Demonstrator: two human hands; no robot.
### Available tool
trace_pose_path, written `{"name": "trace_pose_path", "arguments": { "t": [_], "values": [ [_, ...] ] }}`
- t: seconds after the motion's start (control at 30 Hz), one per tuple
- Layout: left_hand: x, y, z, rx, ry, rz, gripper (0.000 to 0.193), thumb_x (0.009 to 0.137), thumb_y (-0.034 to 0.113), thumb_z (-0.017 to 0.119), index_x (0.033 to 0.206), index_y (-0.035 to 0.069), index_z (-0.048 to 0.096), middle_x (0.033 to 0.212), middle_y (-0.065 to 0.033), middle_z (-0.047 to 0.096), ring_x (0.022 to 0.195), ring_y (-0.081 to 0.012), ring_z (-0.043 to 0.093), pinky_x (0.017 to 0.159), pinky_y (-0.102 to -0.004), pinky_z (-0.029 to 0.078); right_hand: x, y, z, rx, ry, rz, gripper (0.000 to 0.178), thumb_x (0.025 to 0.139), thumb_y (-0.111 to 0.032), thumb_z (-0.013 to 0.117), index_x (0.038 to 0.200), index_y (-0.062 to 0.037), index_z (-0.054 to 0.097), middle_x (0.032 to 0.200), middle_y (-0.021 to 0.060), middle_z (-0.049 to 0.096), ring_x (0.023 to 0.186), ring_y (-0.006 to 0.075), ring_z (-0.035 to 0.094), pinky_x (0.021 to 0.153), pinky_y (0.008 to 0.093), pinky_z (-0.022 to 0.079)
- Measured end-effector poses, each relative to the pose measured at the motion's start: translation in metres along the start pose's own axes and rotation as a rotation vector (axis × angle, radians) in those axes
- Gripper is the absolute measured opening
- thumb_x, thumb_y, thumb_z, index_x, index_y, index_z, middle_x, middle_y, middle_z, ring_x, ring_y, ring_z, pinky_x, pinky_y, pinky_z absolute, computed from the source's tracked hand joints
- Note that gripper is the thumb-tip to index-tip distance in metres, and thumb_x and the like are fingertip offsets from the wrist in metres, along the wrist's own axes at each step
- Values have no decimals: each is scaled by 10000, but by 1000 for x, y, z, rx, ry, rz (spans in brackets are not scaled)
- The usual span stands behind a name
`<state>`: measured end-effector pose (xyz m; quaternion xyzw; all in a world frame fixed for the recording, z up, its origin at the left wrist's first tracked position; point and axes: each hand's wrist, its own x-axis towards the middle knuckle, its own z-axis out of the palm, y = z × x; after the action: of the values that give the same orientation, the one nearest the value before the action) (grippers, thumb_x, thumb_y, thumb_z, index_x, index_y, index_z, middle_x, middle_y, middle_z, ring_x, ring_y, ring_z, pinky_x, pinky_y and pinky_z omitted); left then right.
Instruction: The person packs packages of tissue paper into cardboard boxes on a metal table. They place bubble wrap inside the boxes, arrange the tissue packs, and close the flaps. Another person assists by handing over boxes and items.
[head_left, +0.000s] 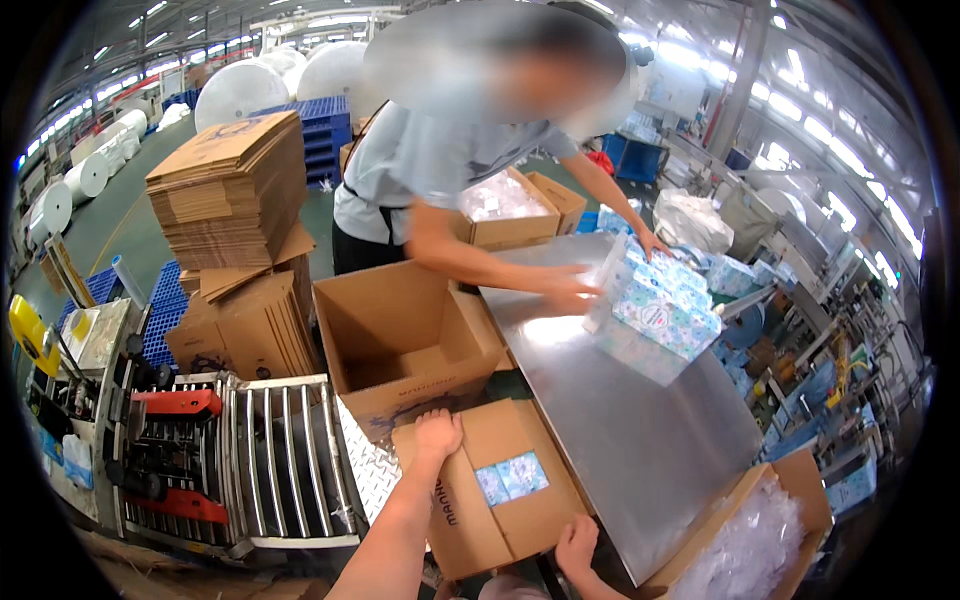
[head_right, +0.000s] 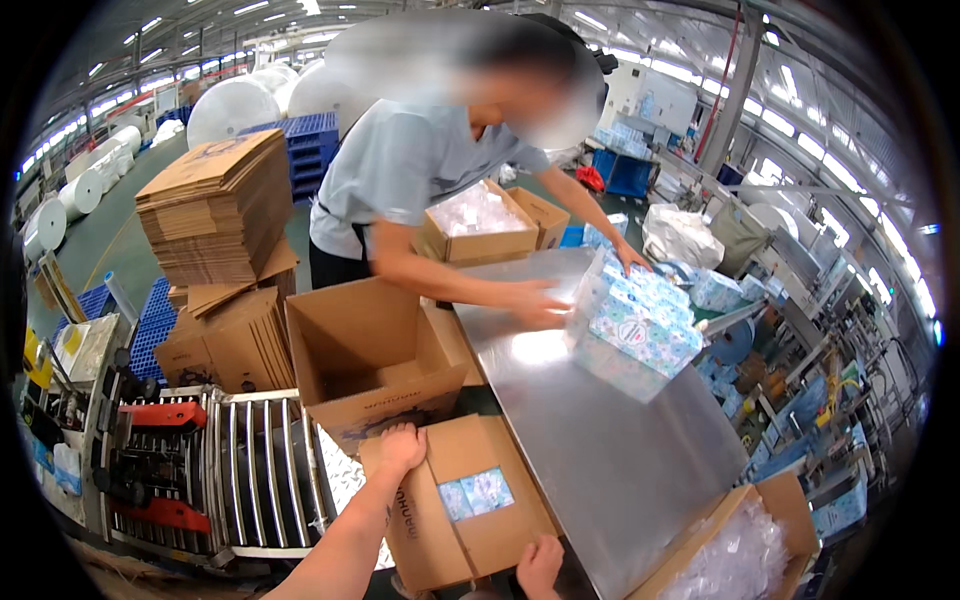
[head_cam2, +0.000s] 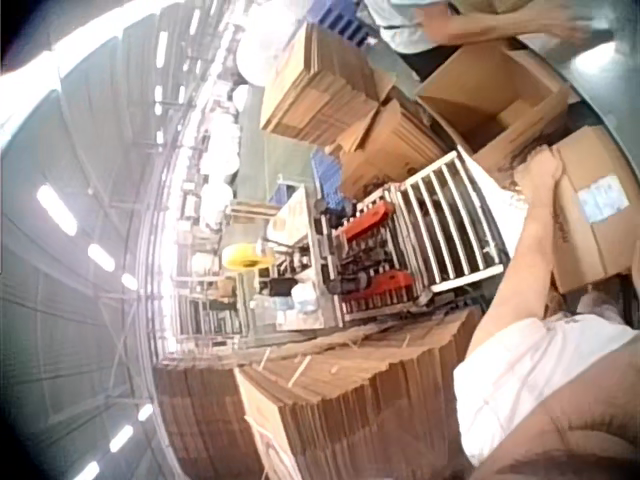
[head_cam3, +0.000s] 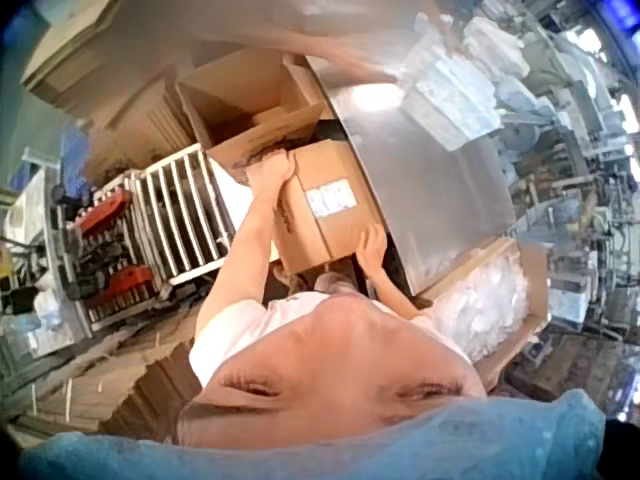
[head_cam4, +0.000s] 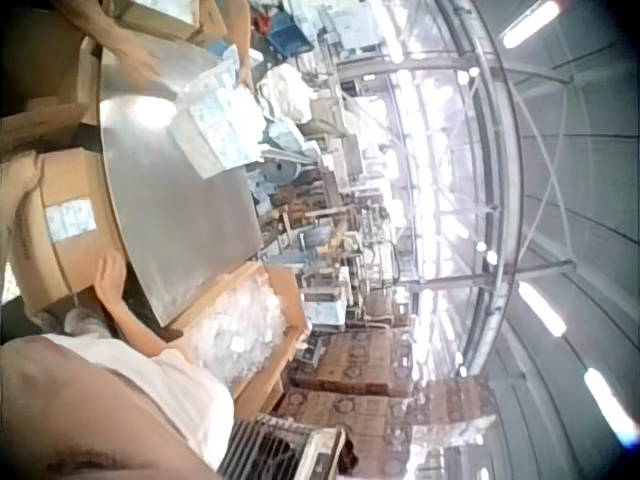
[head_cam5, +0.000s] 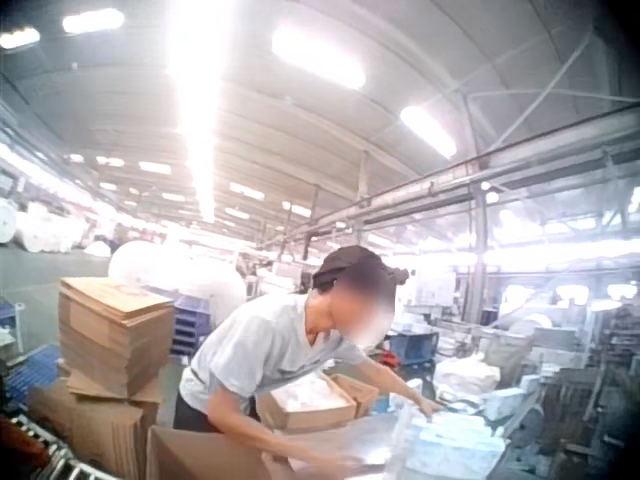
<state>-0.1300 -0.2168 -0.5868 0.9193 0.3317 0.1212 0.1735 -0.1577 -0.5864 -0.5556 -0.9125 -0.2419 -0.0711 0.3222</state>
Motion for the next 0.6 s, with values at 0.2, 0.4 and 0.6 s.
{"name": "trace_pose_path", "arguments": {
  "t": [0.2, 0.4, 0.6],
  "values": [
    [-81, -8, -39, 22, 74, -161, 417, 909, 370, 408, 892, 12, 622, 947, -195, 629, 913, -344, 586, 846, -472, 418, -14, 70, 62, 410, 106, 751, 431, 985, -308, 358, 1151, 73, 471, 1087, 262, 559, 1003, 382, 540, 871, 393, 424],
    [-249, -55, -97, -101, 30, -673, 444, 914, 384, 425, 871, -30, 583, 919, -239, 597, 872, -409, 576, 779, -505, 455, 53, 44, 91, 790, -217, 420, 420, 988, -333, 408, 1135, 44, 520, 1066, 134, 588, 991, 227, 538, 870, 338, 426],
    [-286, -76, -81, -262, 112, -883, 479, 939, 415, 384, 924, -19, 588, 928, -255, 602, 926, -433, 566, 810, -512, 442, 161, -17, 97, 1367, -478, 607, 495, 980, -471, 357, 1074, -41, 584, 936, 88, 624, 882, 189, 563, 852, 352, 432]
  ]
}}
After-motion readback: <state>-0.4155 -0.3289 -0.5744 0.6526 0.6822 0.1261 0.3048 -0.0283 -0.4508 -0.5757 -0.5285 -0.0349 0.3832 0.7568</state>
